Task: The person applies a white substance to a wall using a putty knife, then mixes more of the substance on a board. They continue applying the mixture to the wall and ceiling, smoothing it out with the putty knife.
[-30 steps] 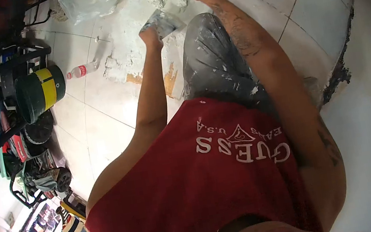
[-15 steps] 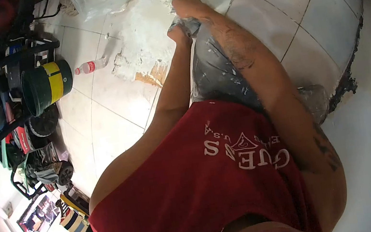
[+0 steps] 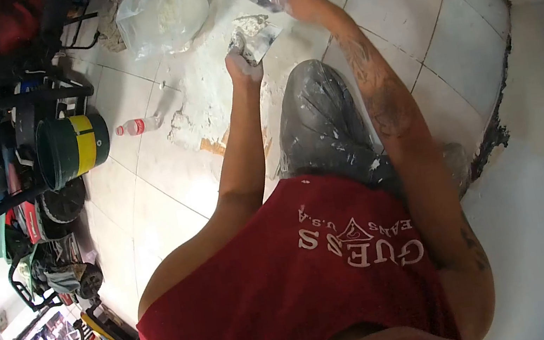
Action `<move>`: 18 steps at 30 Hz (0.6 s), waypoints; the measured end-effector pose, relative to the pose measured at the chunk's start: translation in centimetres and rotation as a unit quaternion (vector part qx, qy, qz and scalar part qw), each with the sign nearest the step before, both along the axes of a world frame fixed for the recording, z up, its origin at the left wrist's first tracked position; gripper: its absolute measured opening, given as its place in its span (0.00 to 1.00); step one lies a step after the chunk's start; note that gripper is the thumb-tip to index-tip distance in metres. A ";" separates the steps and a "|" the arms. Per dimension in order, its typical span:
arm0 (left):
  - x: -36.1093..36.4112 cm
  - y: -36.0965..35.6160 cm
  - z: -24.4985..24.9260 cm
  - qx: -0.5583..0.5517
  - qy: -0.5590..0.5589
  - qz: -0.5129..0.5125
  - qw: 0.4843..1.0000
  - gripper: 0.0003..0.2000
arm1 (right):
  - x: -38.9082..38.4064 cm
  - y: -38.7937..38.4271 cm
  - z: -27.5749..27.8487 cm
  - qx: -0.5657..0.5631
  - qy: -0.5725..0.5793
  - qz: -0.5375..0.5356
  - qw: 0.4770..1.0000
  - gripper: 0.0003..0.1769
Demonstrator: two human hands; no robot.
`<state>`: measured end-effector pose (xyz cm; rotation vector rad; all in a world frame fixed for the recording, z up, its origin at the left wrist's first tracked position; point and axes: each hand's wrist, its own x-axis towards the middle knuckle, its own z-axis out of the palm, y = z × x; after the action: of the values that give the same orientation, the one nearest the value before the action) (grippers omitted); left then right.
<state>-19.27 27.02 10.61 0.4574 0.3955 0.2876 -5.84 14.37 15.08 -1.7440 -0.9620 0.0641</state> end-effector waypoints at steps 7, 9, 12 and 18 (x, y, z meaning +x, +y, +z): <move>1.2 0.9 3.3 0.061 0.017 -0.013 0.998 0.15 | -4.9 -1.3 1.4 0.125 0.015 0.011 0.992 0.31; 1.6 1.3 3.6 0.063 0.002 -0.031 0.998 0.15 | -6.1 -1.6 1.8 0.107 -0.027 -0.019 0.994 0.31; 1.5 1.1 5.1 0.048 -0.036 -0.053 0.997 0.15 | -5.3 -2.1 -0.6 0.007 -0.045 -0.048 0.998 0.31; 1.9 1.5 6.2 0.082 -0.022 -0.024 0.996 0.14 | -2.7 -2.9 -2.4 0.066 0.043 -0.083 0.993 0.33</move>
<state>-17.40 28.52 16.81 0.6204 0.3190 0.2850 -8.51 11.52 12.66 -1.6786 -0.7396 -0.0301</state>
